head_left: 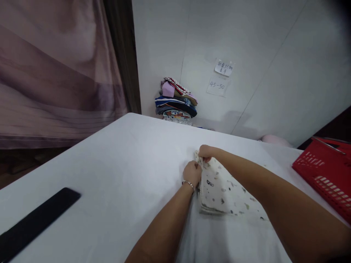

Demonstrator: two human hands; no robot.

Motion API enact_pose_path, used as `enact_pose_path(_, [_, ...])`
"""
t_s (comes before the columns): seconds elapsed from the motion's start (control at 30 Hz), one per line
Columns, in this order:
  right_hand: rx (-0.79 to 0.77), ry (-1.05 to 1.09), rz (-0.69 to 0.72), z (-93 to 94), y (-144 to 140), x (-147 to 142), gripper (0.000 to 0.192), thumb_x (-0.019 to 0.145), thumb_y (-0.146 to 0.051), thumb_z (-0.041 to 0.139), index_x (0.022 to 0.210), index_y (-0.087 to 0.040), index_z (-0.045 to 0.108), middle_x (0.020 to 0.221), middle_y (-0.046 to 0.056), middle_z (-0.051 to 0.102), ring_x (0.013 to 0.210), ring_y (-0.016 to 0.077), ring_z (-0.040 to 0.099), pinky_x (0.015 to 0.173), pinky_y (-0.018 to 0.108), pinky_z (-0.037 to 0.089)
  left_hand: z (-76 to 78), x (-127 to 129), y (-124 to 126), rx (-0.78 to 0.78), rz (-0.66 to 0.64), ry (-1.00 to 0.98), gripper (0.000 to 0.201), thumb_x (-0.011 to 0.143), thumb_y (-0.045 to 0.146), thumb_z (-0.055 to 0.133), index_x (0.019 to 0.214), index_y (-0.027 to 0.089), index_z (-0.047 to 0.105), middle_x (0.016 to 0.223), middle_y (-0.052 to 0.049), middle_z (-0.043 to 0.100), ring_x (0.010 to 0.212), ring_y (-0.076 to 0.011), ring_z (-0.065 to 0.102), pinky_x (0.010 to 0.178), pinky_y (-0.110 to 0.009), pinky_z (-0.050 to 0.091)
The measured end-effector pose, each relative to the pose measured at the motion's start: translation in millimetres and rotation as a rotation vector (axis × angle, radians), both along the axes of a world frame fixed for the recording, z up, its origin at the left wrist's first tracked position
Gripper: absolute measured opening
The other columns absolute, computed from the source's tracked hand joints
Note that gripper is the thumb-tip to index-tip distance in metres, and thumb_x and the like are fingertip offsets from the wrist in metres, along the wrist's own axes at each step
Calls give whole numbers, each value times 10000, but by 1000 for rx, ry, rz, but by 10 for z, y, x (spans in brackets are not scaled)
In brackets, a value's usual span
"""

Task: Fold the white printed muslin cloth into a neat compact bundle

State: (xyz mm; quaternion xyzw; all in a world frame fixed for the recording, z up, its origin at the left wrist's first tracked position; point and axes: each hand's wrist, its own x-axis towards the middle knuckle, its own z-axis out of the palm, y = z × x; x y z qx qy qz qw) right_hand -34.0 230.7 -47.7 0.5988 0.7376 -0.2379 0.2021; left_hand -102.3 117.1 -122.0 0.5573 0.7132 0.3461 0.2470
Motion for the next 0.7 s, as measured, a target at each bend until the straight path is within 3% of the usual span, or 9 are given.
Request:
enact_pose_path(0.17, [-24, 229, -35, 33, -145, 141, 223, 848, -246, 488, 800, -89, 641, 728, 88, 697, 554, 123, 639, 519, 194, 499, -38, -16, 23, 31, -8, -50, 161, 803, 217, 480, 849, 204, 634, 855, -37, 679, 820, -160, 601, 721, -255, 417])
enact_pose_path(0.3, [100, 435, -92, -42, -334, 638, 232, 868, -234, 435, 960, -120, 615, 907, 95, 697, 669, 125, 652, 543, 178, 485, -26, -81, 52, 47, 22, -133, 162, 807, 223, 467, 840, 199, 624, 857, -32, 677, 814, -153, 596, 737, -255, 423])
enact_pose_path(0.37, [229, 458, -113, -96, -448, 1115, 233, 858, -248, 446, 970, -153, 627, 934, 74, 695, 755, 153, 655, 599, 203, 493, -19, -112, 72, 63, 43, -173, 168, 818, 260, 465, 852, 201, 618, 883, -30, 675, 833, -152, 594, 760, -257, 426])
enact_pose_path(0.47, [546, 313, -187, -177, -670, 2114, 222, 837, -248, 477, 931, -191, 670, 1002, 62, 687, 929, 202, 629, 793, 258, 472, -23, -134, 103, 100, 29, -182, 188, 824, 304, 471, 889, 198, 612, 928, -36, 666, 863, -155, 592, 802, -263, 430])
enact_pose_path(0.53, [669, 160, -347, -227, -876, 2863, 259, 841, -228, 454, 954, -181, 683, 1037, 95, 677, 976, 229, 616, 834, 286, 456, -43, -141, 120, 117, 4, -165, 209, 820, 310, 475, 938, 194, 603, 961, -44, 655, 862, -157, 593, 813, -268, 437])
enact_pose_path(0.63, [706, 34, -608, -296, -1249, 3816, 322, 823, -226, 476, 1045, -90, 665, 1066, 176, 652, 987, 266, 611, 819, 315, 460, -85, -164, 148, 136, -22, -131, 274, 814, 328, 474, 1025, 190, 581, 1026, -58, 631, 842, -161, 601, 812, -283, 455])
enact_pose_path(0.7, [675, 44, -685, -342, -1466, 4210, 369, 825, -270, 470, 1043, -42, 662, 952, 181, 676, 855, 253, 643, 738, 310, 482, -102, -195, 179, 156, -29, -89, 336, 801, 366, 483, 1071, 184, 568, 1068, -73, 609, 854, -177, 602, 823, -307, 463])
